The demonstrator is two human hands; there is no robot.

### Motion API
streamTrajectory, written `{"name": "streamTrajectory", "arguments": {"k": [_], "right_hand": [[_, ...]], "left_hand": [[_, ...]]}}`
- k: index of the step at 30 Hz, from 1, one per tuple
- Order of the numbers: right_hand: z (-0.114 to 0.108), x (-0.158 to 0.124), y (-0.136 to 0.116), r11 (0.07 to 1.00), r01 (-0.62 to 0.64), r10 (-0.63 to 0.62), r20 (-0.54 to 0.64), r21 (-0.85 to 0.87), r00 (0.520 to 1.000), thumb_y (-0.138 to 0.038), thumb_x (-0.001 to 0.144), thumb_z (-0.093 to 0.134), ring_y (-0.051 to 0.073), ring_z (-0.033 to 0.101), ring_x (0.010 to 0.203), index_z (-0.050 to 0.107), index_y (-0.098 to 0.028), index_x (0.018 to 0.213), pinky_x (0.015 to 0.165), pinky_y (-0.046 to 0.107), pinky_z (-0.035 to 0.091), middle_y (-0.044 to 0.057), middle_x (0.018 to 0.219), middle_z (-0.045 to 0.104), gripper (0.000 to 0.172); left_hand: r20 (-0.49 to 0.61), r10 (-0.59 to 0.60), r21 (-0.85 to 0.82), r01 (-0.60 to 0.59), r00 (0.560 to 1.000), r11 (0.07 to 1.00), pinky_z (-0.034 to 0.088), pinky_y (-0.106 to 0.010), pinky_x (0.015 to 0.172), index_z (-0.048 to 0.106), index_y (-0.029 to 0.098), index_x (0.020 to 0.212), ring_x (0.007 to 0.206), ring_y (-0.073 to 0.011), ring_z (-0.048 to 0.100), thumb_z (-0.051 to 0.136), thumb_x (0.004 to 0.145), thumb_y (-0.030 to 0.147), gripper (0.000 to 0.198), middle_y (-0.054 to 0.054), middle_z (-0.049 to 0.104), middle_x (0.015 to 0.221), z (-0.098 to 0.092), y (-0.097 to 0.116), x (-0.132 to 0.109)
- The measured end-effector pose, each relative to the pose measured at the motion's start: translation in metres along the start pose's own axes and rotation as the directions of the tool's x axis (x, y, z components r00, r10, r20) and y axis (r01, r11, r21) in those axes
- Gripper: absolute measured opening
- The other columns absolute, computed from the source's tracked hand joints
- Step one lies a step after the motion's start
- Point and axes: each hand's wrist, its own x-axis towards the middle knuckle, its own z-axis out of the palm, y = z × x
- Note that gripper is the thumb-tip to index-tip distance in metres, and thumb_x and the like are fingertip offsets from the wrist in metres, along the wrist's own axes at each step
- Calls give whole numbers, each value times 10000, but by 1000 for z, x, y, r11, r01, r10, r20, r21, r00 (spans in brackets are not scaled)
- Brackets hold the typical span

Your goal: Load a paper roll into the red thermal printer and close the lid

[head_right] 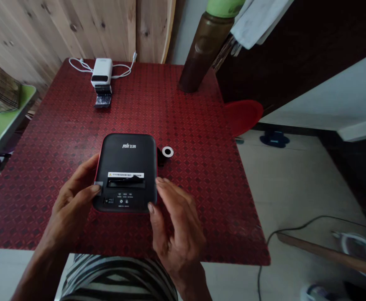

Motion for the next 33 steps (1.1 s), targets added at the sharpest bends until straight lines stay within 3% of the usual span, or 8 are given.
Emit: {"name": "streamTrajectory", "arguments": {"k": [4,8,14,19,25,29,33], "right_hand": [[2,-26,2,977,-212,212,-2,26,977,-285,1104,722,318,856,1237,617,-226,1641,978,469,763,161,1423,834,550],[7,-35,3,964,-266,265,59,8,963,-439,1123,712,303,884,1147,676,-218,1575,930,427,772,150,1340,868,505],[8,-33,5,962,-274,273,64,10,960,-442,1111,732,307,891,1120,704,-220,1546,929,411,767,144,1315,879,489],[6,-34,6,954,-297,294,66,36,953,-393,1096,757,300,889,1125,700,-217,1548,933,410,765,142,1326,876,489],[3,-29,7,973,-229,226,101,20,969,-394,1095,750,303,892,1107,685,-216,1571,905,416,775,149,1324,878,512],[-10,-8,5,984,-177,176,126,-4,976,-415,1132,686,314,884,1125,687,-221,1565,911,446,771,147,1314,876,474],[-15,39,4,999,9,-2,131,-47,991,-128,1108,694,261,862,1167,724,-246,1468,1035,436,729,110,1306,876,380]], "left_hand": [[-22,-22,17,22,1000,1000,515,-471,1304,760,389,1534,1609,-345,588,864,987,381,557,-23,687,1680,1,1,-1],[-22,-28,-30,28,999,999,473,-505,1343,757,388,1536,1618,-354,573,843,996,364,547,-18,665,1701,5,0,0],[-44,-61,-106,56,997,993,551,-501,1273,768,382,1520,1568,-364,625,851,975,335,554,-23,682,1684,10,0,-2],[-70,-88,-111,80,994,991,518,-493,1314,765,374,1520,1580,-346,622,839,972,305,557,-25,709,1653,13,3,-2],[-36,-50,-68,47,998,997,576,-485,1252,734,358,1547,1569,-358,633,804,984,307,570,-40,664,1706,12,0,0],[-2,-2,-71,2,1000,997,599,-479,1217,702,363,1589,1596,-371,605,789,1012,353,583,-43,626,1743,7,-9,1],[10,67,-33,-67,998,997,617,-492,1196,671,387,1624,1646,-390,549,784,1039,401,596,-36,596,1769,0,-21,1]]}}
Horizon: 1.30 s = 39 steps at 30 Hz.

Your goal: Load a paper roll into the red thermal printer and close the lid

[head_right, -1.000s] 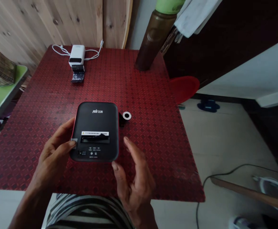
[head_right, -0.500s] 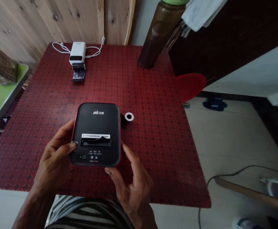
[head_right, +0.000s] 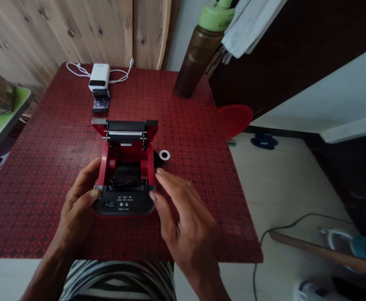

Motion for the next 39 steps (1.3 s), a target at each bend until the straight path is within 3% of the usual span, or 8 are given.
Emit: {"name": "streamTrajectory", "arguments": {"k": [4,9,13,17,25,30,34,39], "right_hand": [[16,55,0,975,222,-211,253,-14,944,14,1079,650,224,842,1124,781,-218,1249,1052,405,692,74,1227,884,315],[50,90,3,954,271,-128,649,-125,750,-7,1052,674,251,836,1007,800,-192,1094,918,389,661,82,1113,870,227],[60,96,5,917,360,-127,731,-172,671,-10,1055,640,264,834,1030,802,-177,1148,896,385,632,105,1142,865,250],[53,99,3,923,357,-162,695,-144,701,-25,1046,666,243,827,981,795,-188,1167,853,367,620,87,1156,862,241],[25,78,-18,903,362,-258,383,-232,887,-54,1027,682,272,791,918,780,-178,1088,835,417,636,102,1033,849,169],[-20,47,2,999,40,-40,75,11,996,-176,1033,796,259,824,1050,776,-286,1294,987,449,672,44,1188,870,285],[-40,7,41,925,-269,269,35,268,962,-259,956,879,280,837,1035,827,-319,1256,925,463,696,41,1163,878,310],[-16,-27,64,825,-466,431,179,319,885,-259,928,818,261,868,1084,850,-300,1223,977,409,695,40,1182,907,300]], "left_hand": [[32,54,31,-54,998,998,605,-503,1210,664,397,1633,1693,-397,482,789,1050,440,597,-34,592,1769,-4,-6,0],[53,80,56,-83,995,995,548,-498,1268,646,402,1645,1664,-360,518,734,1098,452,556,-33,647,1703,-3,-5,-2],[46,66,56,-68,997,996,539,-520,1271,627,385,1658,1616,-365,565,731,1093,475,582,-51,637,1707,-2,-5,-2],[49,64,45,-66,997,997,504,-518,1303,617,379,1665,1588,-351,584,729,1092,478,592,-53,611,1729,-2,-6,-2],[44,68,35,-69,997,997,536,-469,1267,653,412,1633,1620,-330,558,740,1099,436,541,-18,634,1712,-1,-4,-2],[34,30,16,-30,999,999,601,-462,1193,647,405,1648,1662,-365,517,752,1087,442,571,-28,610,1746,-2,-6,-3],[10,36,37,-36,999,999,617,-445,1156,650,382,1652,1627,-374,561,742,1087,462,578,-40,611,1750,-3,-8,-3],[-24,86,91,-83,996,992,593,-449,1168,677,345,1634,1458,-347,701,761,1057,498,603,-56,687,1671,-3,-11,0]]}}
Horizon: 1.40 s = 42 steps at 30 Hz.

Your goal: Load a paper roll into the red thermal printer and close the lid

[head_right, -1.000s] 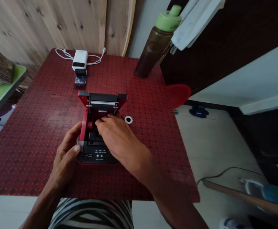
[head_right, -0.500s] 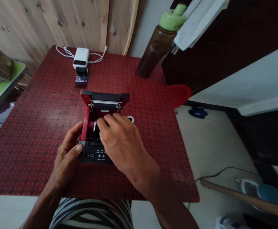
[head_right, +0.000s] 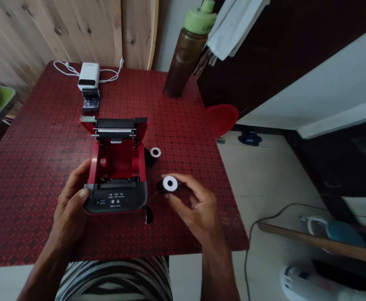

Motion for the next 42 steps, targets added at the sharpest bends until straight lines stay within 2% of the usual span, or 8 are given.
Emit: {"name": "streamTrajectory", "arguments": {"k": [8,16,21,25,30,35,38,42], "right_hand": [[37,8,16,995,47,-30,199,-83,980,-215,963,708,277,853,1126,829,-288,1279,1051,470,676,63,1262,892,345],[11,-2,21,988,80,-56,179,-130,982,-148,987,640,248,867,1160,794,-295,1426,1033,444,704,60,1361,875,487],[3,33,23,995,2,-3,-2,-104,1000,-291,1020,715,249,858,1001,827,-267,1251,923,435,689,70,1168,894,258],[32,74,29,997,20,-16,51,-78,999,-302,887,822,263,814,994,785,-266,1243,897,447,655,84,1244,862,360],[53,93,32,995,65,-63,33,-80,997,-297,891,765,291,783,1064,759,-267,1054,1012,498,612,65,1097,844,166],[-1,63,-8,994,87,-89,-24,-68,996,-283,965,763,289,791,1180,769,-295,1207,1103,517,595,52,1239,846,242],[-38,42,-51,991,130,-122,151,-42,981,-328,1039,799,269,811,1212,774,-382,1335,1099,459,628,19,1302,850,302],[-29,38,-92,918,367,-295,358,-153,886,-294,1061,783,253,840,1065,684,-351,1459,938,394,675,28,1217,864,415]], "left_hand": [[-37,27,29,-26,999,999,559,-403,1199,738,365,1570,1490,-321,669,787,1029,541,572,-28,716,1627,0,2,2],[-45,7,19,-6,999,1000,539,-417,1230,728,355,1580,1534,-336,642,794,1022,548,594,-31,711,1632,0,1,2],[-38,-20,-15,19,999,1000,553,-374,1192,721,364,1586,1520,-312,651,790,1029,524,583,-12,712,1633,1,1,0],[-52,-22,-14,21,998,1000,580,-393,1150,728,358,1578,1459,-320,691,802,1011,535,598,-23,731,1606,2,3,1],[-42,6,26,-5,999,1000,561,-407,1185,738,355,1568,1484,-325,670,800,1018,531,581,-25,727,1610,1,2,3],[-13,14,10,-14,1000,1000,581,-423,1171,709,375,1599,1470,-329,689,767,1053,519,568,-31,707,1643,0,1,1],[2,-12,3,12,1000,1000,613,-436,1126,681,355,1626,1444,-342,706,757,1058,515,595,-55,702,1647,1,2,-1],[-10,-27,-5,27,1000,1000,648,-464,1074,672,323,1628,1461,-380,693,764,1045,520,622,-85,674,1676,3,5,-2]]}}
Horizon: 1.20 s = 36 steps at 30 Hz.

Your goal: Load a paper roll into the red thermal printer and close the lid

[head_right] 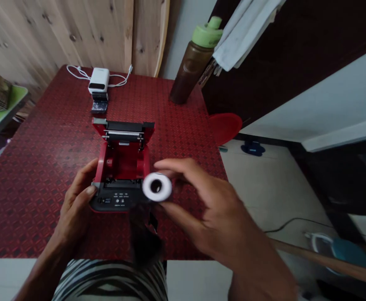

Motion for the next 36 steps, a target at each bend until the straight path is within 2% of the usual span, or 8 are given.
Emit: {"name": "streamTrajectory", "arguments": {"k": [4,7,11,17,24,29,31,36], "right_hand": [[46,39,-12,918,183,-159,94,-353,983,-44,1040,667,278,799,1042,724,-227,1188,941,427,656,76,1098,847,242],[74,58,-15,843,187,-108,182,-505,977,45,997,595,288,769,970,722,-214,1107,872,424,641,93,1023,820,309],[88,72,-15,812,147,-20,225,-565,974,61,984,575,323,785,1056,731,-184,1156,908,448,625,131,1083,827,337],[92,91,-1,824,109,98,330,-557,939,28,1005,577,271,797,934,748,-218,1092,771,375,565,106,1070,832,311],[98,90,13,890,79,81,326,-450,942,9,1023,581,281,799,1065,754,-212,1067,922,397,606,91,1105,833,285],[89,79,15,961,84,-13,262,-262,965,62,1016,498,259,771,1352,737,-249,1426,1164,455,628,91,1410,824,567],[79,70,12,965,121,-69,220,-231,973,102,1002,426,225,754,1410,735,-260,1479,1210,446,626,76,1480,810,674],[56,54,-5,943,290,-242,261,-162,934,77,1017,504,200,787,1333,749,-297,1489,1192,437,658,29,1399,852,650]], "left_hand": [[20,16,-12,-16,1000,1000,628,-496,1132,670,322,1619,1475,-372,686,762,1054,506,601,-89,687,1658,1,2,-1],[53,22,-53,-19,998,998,592,-503,1202,657,325,1622,1495,-349,680,753,1072,482,580,-83,680,1668,1,3,-1],[68,2,-70,2,998,998,573,-500,1229,646,322,1619,1512,-340,668,759,1073,486,582,-85,677,1667,0,4,-1],[86,-30,-82,37,996,996,531,-480,1264,626,363,1638,1513,-320,643,739,1095,485,568,-61,671,1644,-1,5,-1],[80,-24,-68,29,996,997,532,-489,1261,628,370,1638,1492,-327,654,728,1100,488,560,-62,664,1648,-1,3,-2],[75,-26,-51,29,997,998,559,-516,1240,632,356,1631,1496,-352,666,738,1084,502,576,-73,649,1686,-1,3,0],[76,-21,-51,25,997,998,573,-512,1228,634,358,1631,1509,-351,663,737,1085,504,574,-73,647,1696,-1,3,0],[85,-56,-66,62,995,996,564,-532,1252,670,322,1597,1550,-372,640,781,1051,518,591,-94,681,1665,-5,10,-1]]}}
